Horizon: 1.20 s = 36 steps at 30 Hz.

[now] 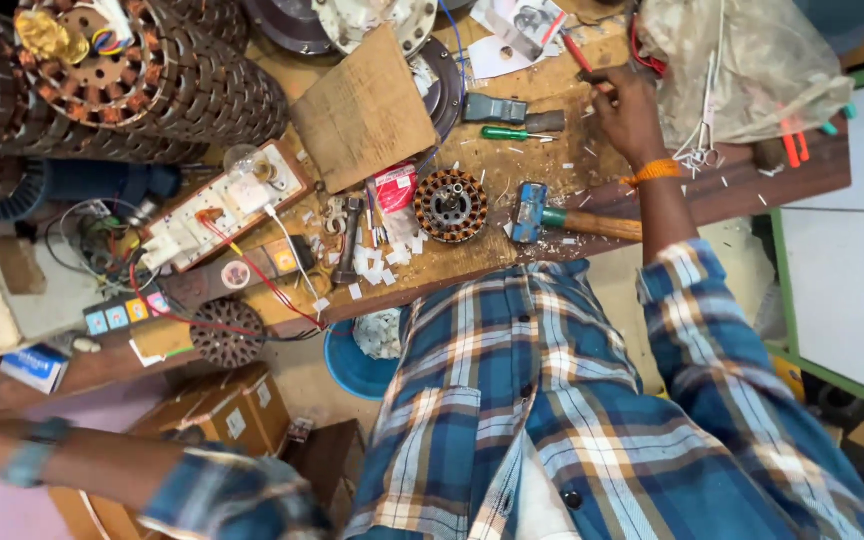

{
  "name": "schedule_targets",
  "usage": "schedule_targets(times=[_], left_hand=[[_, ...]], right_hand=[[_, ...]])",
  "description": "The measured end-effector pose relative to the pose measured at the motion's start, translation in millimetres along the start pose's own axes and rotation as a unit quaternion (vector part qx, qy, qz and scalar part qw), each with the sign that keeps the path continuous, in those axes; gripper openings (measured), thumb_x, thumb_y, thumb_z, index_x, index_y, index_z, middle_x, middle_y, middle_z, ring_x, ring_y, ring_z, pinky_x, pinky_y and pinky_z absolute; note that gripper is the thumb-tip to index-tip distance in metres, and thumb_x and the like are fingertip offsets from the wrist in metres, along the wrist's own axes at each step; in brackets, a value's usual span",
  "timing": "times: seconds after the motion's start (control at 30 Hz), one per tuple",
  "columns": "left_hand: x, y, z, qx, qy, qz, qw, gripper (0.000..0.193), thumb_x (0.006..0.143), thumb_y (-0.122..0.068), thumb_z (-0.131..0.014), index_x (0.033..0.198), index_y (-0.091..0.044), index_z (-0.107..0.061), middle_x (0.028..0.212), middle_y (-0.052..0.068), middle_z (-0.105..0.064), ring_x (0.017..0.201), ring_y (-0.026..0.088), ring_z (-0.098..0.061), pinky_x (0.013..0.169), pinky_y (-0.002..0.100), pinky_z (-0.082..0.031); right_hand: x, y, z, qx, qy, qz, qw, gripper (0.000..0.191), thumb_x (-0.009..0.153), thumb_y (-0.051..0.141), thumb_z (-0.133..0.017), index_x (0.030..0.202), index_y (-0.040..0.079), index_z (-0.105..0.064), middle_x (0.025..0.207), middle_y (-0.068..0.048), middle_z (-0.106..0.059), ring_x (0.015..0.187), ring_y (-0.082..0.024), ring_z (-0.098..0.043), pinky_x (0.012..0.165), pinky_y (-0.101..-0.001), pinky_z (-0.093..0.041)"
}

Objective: The person assembles an electrical motor component by hammering a copper rotor into a metal housing. They then place the rotor into a larger stator assembly and use a wrench to tighten a bolt, securing the parts together.

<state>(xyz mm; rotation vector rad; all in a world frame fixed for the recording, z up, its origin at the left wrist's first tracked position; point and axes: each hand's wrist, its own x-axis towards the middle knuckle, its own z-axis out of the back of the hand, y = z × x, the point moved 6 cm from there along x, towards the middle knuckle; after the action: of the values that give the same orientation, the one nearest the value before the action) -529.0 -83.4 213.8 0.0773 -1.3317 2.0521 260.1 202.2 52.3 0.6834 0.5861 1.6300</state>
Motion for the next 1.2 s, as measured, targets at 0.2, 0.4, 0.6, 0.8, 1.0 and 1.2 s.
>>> schedule_targets(times=[0.2,0.4,0.6,0.8,1.0,1.2], left_hand=[[-173,-100,-92,-0.078,0.44,0.073,0.892,0.054,0.093,-0.019,-0.07,0.143,-0.009,-0.054,0.137,0.011,-0.063,0.109,0.022,-0.069,0.09,0.037,-0.056],[-296,-170,-188,-0.056,0.601,0.058,0.795,0.052,0.094,-0.025,-0.071,0.141,-0.01,-0.055,0.139,0.012,-0.063,0.109,0.024,-0.071,0.087,0.037,-0.061],[-346,-199,-273,0.035,0.534,-0.116,0.837,0.055,0.093,-0.027,-0.076,0.142,-0.012,-0.055,0.14,0.016,-0.059,0.125,0.035,-0.06,0.103,0.047,-0.051],[-363,-202,-338,0.0,0.482,-0.145,0.864,0.06,0.091,-0.018,-0.072,0.146,-0.01,-0.05,0.138,0.02,-0.058,0.123,0.042,-0.054,0.105,0.051,-0.046],[-370,-200,-367,0.014,0.585,-0.041,0.81,0.053,0.106,-0.017,-0.059,0.158,-0.018,-0.046,0.138,0.011,-0.065,0.131,0.035,-0.059,0.111,0.047,-0.047],[-363,-228,-312,-0.051,0.451,-0.175,0.874,0.068,0.089,-0.016,-0.073,0.151,-0.008,-0.044,0.139,0.026,-0.056,0.123,0.046,-0.053,0.102,0.051,-0.044]], right_hand=[[25,6,-15,-0.143,0.02,0.08,0.986,0.024,0.094,0.0,-0.071,0.117,0.004,-0.074,0.124,-0.017,-0.064,0.102,-0.037,-0.067,0.088,-0.044,-0.054],[34,-7,-17,-0.025,0.003,0.088,0.996,0.017,0.099,0.002,-0.071,0.115,0.002,-0.074,0.112,-0.017,-0.067,0.099,-0.032,-0.068,0.084,-0.042,-0.059],[-21,-67,-18,0.607,0.068,-0.24,0.755,0.019,0.113,0.018,-0.065,0.121,0.001,-0.059,0.105,-0.01,-0.066,0.097,-0.028,-0.068,0.087,-0.0455,-0.061],[-101,-108,-20,0.558,0.044,-0.407,0.722,0.023,0.102,0.027,-0.065,0.108,0.004,-0.065,0.101,-0.008,-0.072,0.092,-0.022,-0.07,0.085,-0.0403,-0.06],[-93,-85,-9,0.333,0.089,-0.29,0.893,0.028,0.103,0.024,-0.072,0.121,0.003,-0.072,0.099,-0.005,-0.07,0.084,-0.015,-0.06,0.073,-0.0321,-0.047],[12,-7,-30,0.127,0.139,-0.016,0.982,0.021,0.1,0.013,-0.071,0.119,0.004,-0.072,0.11,-0.01,-0.074,0.089,-0.021,-0.069,0.079,-0.034,-0.054]])
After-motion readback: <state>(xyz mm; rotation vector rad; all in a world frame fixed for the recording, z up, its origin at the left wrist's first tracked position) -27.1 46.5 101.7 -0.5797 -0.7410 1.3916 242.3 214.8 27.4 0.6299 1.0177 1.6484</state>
